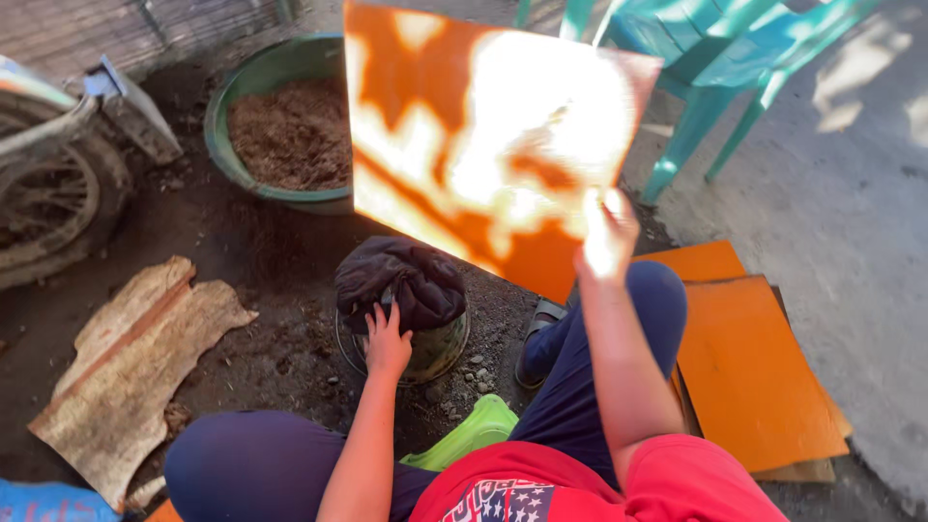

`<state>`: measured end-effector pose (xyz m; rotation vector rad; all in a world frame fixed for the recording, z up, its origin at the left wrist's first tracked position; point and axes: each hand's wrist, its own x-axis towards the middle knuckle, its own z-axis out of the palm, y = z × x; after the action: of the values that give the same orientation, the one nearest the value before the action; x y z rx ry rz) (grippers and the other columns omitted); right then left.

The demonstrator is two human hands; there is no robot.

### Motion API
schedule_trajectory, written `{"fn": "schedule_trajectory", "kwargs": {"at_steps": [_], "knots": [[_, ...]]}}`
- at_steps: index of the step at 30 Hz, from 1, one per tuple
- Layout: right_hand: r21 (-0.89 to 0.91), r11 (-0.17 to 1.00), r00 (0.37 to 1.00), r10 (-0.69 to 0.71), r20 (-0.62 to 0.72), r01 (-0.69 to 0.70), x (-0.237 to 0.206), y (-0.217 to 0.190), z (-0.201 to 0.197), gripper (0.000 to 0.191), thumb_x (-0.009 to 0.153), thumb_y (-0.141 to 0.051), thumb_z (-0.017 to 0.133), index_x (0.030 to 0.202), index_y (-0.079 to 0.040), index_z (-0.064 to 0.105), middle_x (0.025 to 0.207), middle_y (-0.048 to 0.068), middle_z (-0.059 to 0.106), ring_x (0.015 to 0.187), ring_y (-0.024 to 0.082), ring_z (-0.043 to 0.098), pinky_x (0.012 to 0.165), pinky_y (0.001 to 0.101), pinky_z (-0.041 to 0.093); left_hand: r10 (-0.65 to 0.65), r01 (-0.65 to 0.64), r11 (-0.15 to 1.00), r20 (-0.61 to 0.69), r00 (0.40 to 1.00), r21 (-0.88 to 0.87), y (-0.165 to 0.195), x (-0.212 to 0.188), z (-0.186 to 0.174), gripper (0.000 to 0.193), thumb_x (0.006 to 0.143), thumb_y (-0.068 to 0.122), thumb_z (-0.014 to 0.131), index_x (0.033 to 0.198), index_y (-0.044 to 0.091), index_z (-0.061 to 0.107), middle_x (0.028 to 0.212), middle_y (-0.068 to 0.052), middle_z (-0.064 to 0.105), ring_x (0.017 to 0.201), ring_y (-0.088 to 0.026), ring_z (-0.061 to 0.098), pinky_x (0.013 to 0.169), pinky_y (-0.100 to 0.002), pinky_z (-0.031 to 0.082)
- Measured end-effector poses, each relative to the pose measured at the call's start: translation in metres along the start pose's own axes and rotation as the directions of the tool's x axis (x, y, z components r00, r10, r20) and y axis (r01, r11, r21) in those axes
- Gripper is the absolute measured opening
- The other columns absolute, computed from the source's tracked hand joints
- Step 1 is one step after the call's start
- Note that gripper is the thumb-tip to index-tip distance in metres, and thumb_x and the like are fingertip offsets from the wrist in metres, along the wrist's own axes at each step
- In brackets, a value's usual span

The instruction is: The person sits on a small stool and wipes orange rectangular tiles with a dark cloth. They handle the tiles one at a time, wiping both sides, flipping them over, and stacking them on the ground. The person repeats this process for multiple tiles throughout the clip.

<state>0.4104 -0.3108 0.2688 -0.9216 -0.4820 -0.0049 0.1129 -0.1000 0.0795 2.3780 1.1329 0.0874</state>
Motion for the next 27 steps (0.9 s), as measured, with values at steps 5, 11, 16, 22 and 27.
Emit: {"fn": "schedule_trajectory", "kwargs": {"at_steps": [5, 11, 16, 22, 27], "knots": [[0.112, 0.993, 0.994, 0.05, -0.1, -0.039, -0.024, -0.139, -0.086, 0.034, 0.102, -0.01, 0.063, 0.135, -0.007, 0.057, 0.141, 0.009, 0.061, 0.132, 0.027, 0.061, 0.116, 0.046, 0.052, -0.129, 0.125, 0.99, 0.046, 0.991, 0.068, 0.01, 0.004, -0.026, 0.06, 0.094, 0.041, 0.069, 0.148, 0.027, 0.049, 0.167, -0.012, 0.023, 0.154, -0.035, 0.02, 0.118, -0.071, 0.019], [-0.291, 0.954, 0.886, -0.192, -0.422, 0.068, -0.09, -0.245, -0.225, 0.043, 0.109, -0.022, 0.047, 0.148, -0.007, 0.05, 0.146, 0.007, 0.054, 0.136, 0.022, 0.053, 0.116, 0.0379, 0.045, -0.132, 0.118, 0.988, -0.145, 0.981, -0.102, -0.005, -0.003, -0.046, 0.029, 0.089, 0.035, 0.073, 0.113, 0.019, 0.072, 0.155, -0.011, 0.046, 0.145, -0.033, 0.04, 0.116, -0.068, 0.024], [-0.25, 0.96, 0.549, -0.144, -0.823, -0.124, -0.135, -0.248, -0.324, 0.041, 0.107, -0.019, 0.049, 0.146, -0.006, 0.052, 0.142, 0.006, 0.055, 0.13, 0.021, 0.054, 0.111, 0.0359, 0.045, -0.146, 0.091, 0.981, -0.353, 0.924, -0.17, -0.032, 0.001, -0.05, 0.012, 0.088, 0.028, 0.072, 0.09, 0.018, 0.077, 0.136, -0.006, 0.066, 0.125, -0.029, 0.059, 0.108, -0.061, 0.037], [-0.226, 0.932, 0.271, -0.148, -0.951, -0.284, -0.163, -0.209, -0.393, 0.039, 0.105, -0.015, 0.051, 0.143, -0.005, 0.055, 0.137, 0.006, 0.057, 0.122, 0.018, 0.054, 0.104, 0.0335, 0.046, -0.286, 0.234, 0.954, -0.336, 0.897, -0.187, -0.068, -0.002, -0.047, 0.019, 0.09, 0.034, 0.072, 0.093, 0.016, 0.076, 0.114, -0.009, 0.069, 0.11, -0.032, 0.064, 0.094, -0.05, 0.05], [-0.199, 0.876, 0.144, -0.15, -0.978, -0.439, -0.177, -0.187, -0.418, 0.038, 0.104, -0.011, 0.053, 0.141, -0.004, 0.057, 0.133, 0.006, 0.059, 0.116, 0.017, 0.054, 0.099, 0.0315, 0.046, -0.293, 0.263, 0.955, -0.278, 0.915, -0.14, -0.075, -0.01, -0.042, 0.025, 0.1, 0.038, 0.067, 0.093, 0.015, 0.075, 0.119, -0.01, 0.067, 0.111, -0.033, 0.063, 0.091, -0.05, 0.051]]}}
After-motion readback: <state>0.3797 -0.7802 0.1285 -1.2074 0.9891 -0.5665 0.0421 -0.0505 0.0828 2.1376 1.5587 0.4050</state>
